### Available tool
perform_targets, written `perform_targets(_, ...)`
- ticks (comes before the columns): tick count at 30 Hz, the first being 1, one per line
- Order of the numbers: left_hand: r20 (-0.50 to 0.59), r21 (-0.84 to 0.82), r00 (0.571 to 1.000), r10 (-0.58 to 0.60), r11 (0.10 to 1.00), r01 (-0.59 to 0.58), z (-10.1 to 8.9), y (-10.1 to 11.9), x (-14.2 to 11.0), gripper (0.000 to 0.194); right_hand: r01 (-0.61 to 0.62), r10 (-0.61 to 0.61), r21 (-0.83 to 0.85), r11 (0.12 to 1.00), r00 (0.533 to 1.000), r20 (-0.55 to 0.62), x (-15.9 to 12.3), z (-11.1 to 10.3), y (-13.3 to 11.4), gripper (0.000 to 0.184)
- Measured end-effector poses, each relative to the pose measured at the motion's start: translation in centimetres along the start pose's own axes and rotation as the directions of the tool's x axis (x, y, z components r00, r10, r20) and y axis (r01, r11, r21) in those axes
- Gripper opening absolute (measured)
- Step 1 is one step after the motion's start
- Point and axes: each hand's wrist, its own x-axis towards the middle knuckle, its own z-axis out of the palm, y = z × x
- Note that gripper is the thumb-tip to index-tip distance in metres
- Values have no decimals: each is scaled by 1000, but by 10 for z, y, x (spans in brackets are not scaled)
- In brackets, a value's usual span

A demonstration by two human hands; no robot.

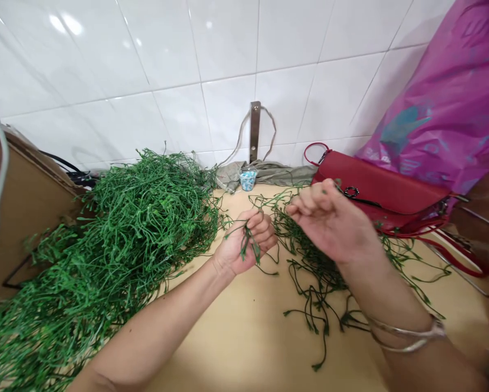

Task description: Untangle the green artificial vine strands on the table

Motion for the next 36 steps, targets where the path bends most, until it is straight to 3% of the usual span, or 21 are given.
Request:
perform_targets(2, -66, 46, 998, 8, 999, -5, -3, -2, 3, 41, 38, -39, -166, 985, 999, -4, -1, -15, -18, 56)
perform_targets(4, -150, 101, 989, 1, 995, 14, -7, -6, 6, 34, 10, -23, -462, 887, 1000, -22, -3, -37, -31, 53)
perform_targets(5, -184, 127, 983, 3, 992, 20, -9, -9, 7, 30, -8, -27, -641, 767, 999, -45, -5, -49, -35, 51)
perform_targets(7, -200, 208, 979, 43, 978, -1, -13, -14, 8, 23, -24, -129, -928, 372, 989, -77, -9, -70, -36, 49)
perform_targets(9, -145, 333, 983, 113, 941, -59, -16, -18, 8, 20, -5, -278, -999, 47, 960, -18, -12, -80, -35, 45)
perform_targets(10, -104, 405, 983, 149, 910, -95, -18, -20, 8, 22, 24, -327, -999, -26, 945, 31, -14, -80, -34, 41)
perform_targets(11, -71, 471, 981, 181, 873, -127, -19, -20, 8, 25, 59, -353, -997, -43, 933, 70, -15, -75, -33, 36)
perform_targets(14, -39, 609, 966, 256, 772, -180, -22, -22, 7, 33, 121, -312, -989, 80, 946, 91, -17, -48, -33, 25)
perform_targets(18, -39, 648, 958, 286, 736, -193, -24, -23, 8, 32, 163, -110, -947, 275, 984, 137, -16, -15, -20, 24)
perform_targets(23, -47, 654, 952, 304, 729, -201, -28, -26, 12, 33, 101, 34, -898, 427, 991, 128, -11, -9, 8, 24)
perform_targets(31, -87, 719, 939, 334, 673, -173, -33, -28, 14, 31, 108, 31, -913, 393, 991, 130, -4, -18, 12, 15)
perform_targets(34, -86, 739, 927, 365, 648, -187, -35, -28, 14, 31, 94, 61, -899, 427, 989, 132, -5, -18, 11, 13)
perform_targets(36, -66, 754, 920, 387, 623, -208, -36, -29, 15, 28, 82, 147, -869, 489, 974, 174, -5, -17, 9, 15)
